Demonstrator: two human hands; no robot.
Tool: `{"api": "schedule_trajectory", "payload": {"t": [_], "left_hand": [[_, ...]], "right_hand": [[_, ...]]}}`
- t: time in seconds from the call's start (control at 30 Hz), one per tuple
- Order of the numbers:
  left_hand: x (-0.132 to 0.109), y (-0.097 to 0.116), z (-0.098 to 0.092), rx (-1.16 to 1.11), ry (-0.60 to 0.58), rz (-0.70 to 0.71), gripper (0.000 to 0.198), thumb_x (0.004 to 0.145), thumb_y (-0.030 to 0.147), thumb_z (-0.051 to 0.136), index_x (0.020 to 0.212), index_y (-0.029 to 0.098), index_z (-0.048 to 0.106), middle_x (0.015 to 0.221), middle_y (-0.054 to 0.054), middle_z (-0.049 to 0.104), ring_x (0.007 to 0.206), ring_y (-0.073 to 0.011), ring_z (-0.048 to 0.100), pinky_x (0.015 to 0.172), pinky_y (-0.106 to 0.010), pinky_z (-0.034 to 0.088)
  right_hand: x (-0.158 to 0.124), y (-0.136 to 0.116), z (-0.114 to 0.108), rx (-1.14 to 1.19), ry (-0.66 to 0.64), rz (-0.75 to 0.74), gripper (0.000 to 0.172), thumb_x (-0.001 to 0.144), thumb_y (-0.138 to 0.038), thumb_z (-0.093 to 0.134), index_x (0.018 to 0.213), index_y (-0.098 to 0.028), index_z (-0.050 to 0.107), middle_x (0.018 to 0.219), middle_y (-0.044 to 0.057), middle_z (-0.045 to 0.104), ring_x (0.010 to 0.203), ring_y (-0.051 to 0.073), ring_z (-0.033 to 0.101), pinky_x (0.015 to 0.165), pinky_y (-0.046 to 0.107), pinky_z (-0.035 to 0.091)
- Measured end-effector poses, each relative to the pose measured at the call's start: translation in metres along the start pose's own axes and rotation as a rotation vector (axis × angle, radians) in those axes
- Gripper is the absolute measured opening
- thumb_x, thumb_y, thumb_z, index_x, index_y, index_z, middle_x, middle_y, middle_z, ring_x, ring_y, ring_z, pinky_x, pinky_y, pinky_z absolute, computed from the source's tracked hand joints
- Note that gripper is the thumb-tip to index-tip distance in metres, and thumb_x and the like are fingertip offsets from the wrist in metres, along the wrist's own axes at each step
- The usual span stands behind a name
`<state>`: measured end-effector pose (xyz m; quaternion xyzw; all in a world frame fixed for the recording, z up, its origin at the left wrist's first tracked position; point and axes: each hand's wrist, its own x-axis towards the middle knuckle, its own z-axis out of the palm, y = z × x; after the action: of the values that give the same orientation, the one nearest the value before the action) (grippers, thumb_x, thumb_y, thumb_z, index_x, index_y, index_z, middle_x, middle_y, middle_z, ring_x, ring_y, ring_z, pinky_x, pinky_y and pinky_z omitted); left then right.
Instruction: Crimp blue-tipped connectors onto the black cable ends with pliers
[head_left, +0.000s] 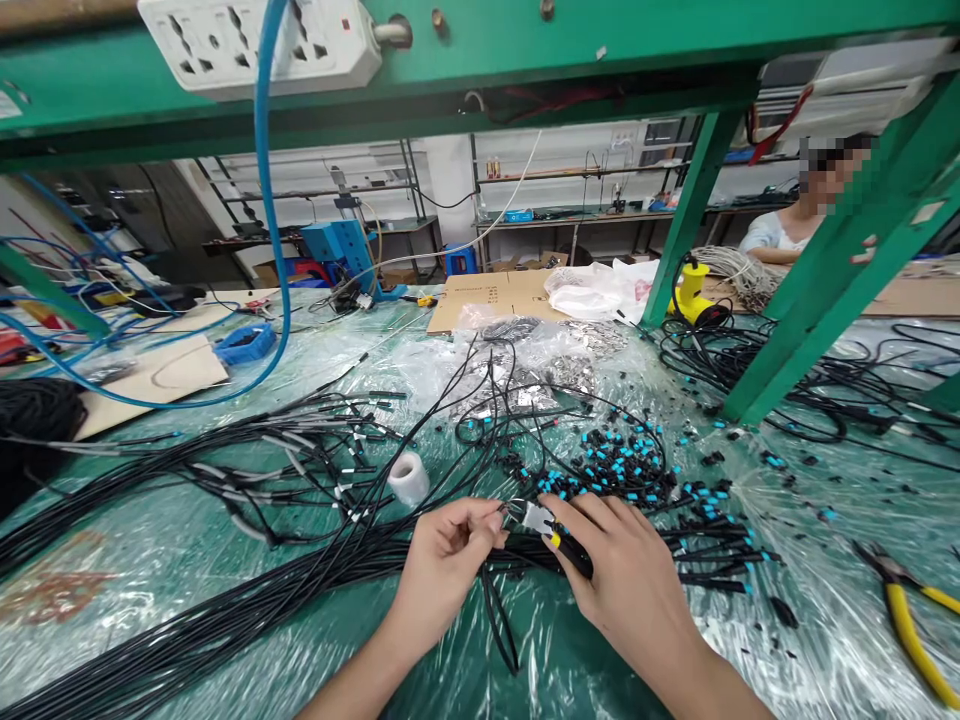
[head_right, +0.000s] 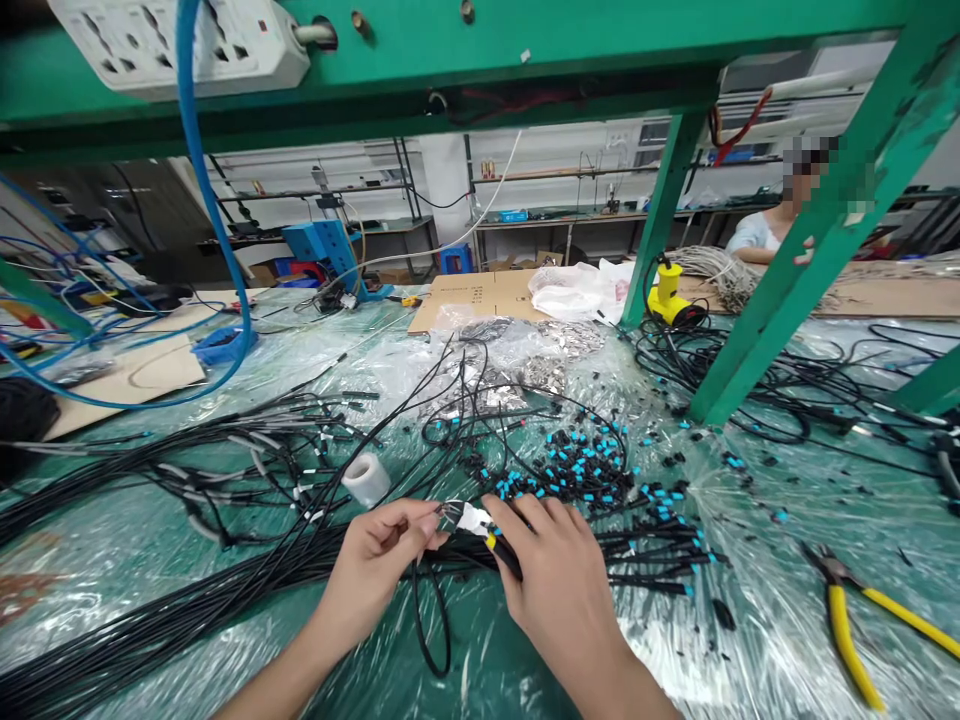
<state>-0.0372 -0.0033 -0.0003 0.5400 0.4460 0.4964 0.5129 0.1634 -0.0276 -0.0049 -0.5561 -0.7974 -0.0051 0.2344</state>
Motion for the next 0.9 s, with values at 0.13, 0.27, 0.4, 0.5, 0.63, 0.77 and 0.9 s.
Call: {"api": "schedule_trajectory", "payload": {"t": [0.13,0.27,0.4,0.5,0.63,0.77,0.9], "left_hand": [[0.000,-0.002,-0.001,-0.002,-0.014,0.006,0.023,0.081,0.036,0.069,0.088,0.015,0.073,0.066,-0.002,0.066,0.065,-0.0148,0.059,0.067,-0.026,0.047],[0.001,-0.003,-0.003,0.011,-0.036,0.015,0.023,0.083,0.036,0.067,0.091,0.015,0.073,0.069,-0.002,0.068,0.067,-0.0148,0.059,0.066,-0.025,0.046],[0.002,-0.003,-0.005,0.033,-0.045,0.028,0.023,0.084,0.035,0.066,0.093,0.015,0.072,0.071,-0.003,0.069,0.068,-0.0144,0.058,0.065,-0.024,0.045],[0.003,-0.003,-0.005,0.034,-0.052,0.034,0.024,0.084,0.035,0.066,0.094,0.014,0.072,0.070,-0.003,0.068,0.067,-0.0141,0.057,0.065,-0.024,0.044],[0.004,-0.004,-0.006,0.025,-0.058,0.035,0.024,0.084,0.035,0.067,0.094,0.015,0.073,0.070,-0.002,0.068,0.067,-0.0138,0.056,0.065,-0.024,0.044],[0.005,-0.006,-0.006,0.020,-0.054,0.017,0.024,0.084,0.035,0.066,0.096,0.015,0.072,0.072,-0.003,0.070,0.068,-0.0147,0.058,0.065,-0.024,0.045],[0.005,-0.005,-0.007,0.054,-0.057,0.053,0.022,0.086,0.034,0.064,0.096,0.016,0.072,0.073,-0.003,0.068,0.069,-0.0151,0.057,0.066,-0.025,0.045]], "right_hand": [[-0.001,-0.002,-0.001,0.003,-0.034,0.017,0.041,0.090,-0.024,0.055,0.129,-0.033,0.050,0.102,0.003,0.062,0.085,0.024,0.055,0.075,0.039,0.045],[-0.002,-0.005,-0.001,0.051,-0.079,0.059,0.038,0.091,-0.026,0.052,0.128,-0.034,0.052,0.098,0.003,0.063,0.082,0.023,0.059,0.068,0.035,0.046],[-0.002,-0.009,-0.003,0.166,-0.120,0.107,0.033,0.093,-0.031,0.050,0.125,-0.033,0.056,0.096,0.003,0.065,0.077,0.021,0.062,0.062,0.030,0.045],[-0.002,-0.012,-0.006,0.313,-0.164,0.146,0.033,0.091,-0.032,0.054,0.123,-0.034,0.059,0.094,0.002,0.067,0.074,0.020,0.063,0.063,0.029,0.045],[0.000,-0.015,-0.009,0.509,-0.227,0.185,0.031,0.089,-0.033,0.057,0.120,-0.034,0.063,0.089,-0.002,0.070,0.068,0.018,0.060,0.061,0.027,0.044],[0.002,-0.014,-0.008,0.626,-0.268,0.199,0.034,0.092,-0.034,0.052,0.124,-0.034,0.061,0.083,-0.003,0.070,0.068,0.018,0.059,0.059,0.025,0.043],[0.004,-0.012,-0.008,0.551,-0.216,0.201,0.034,0.090,-0.033,0.056,0.123,-0.035,0.061,0.090,-0.002,0.067,0.074,0.018,0.060,0.067,0.028,0.046]]}}
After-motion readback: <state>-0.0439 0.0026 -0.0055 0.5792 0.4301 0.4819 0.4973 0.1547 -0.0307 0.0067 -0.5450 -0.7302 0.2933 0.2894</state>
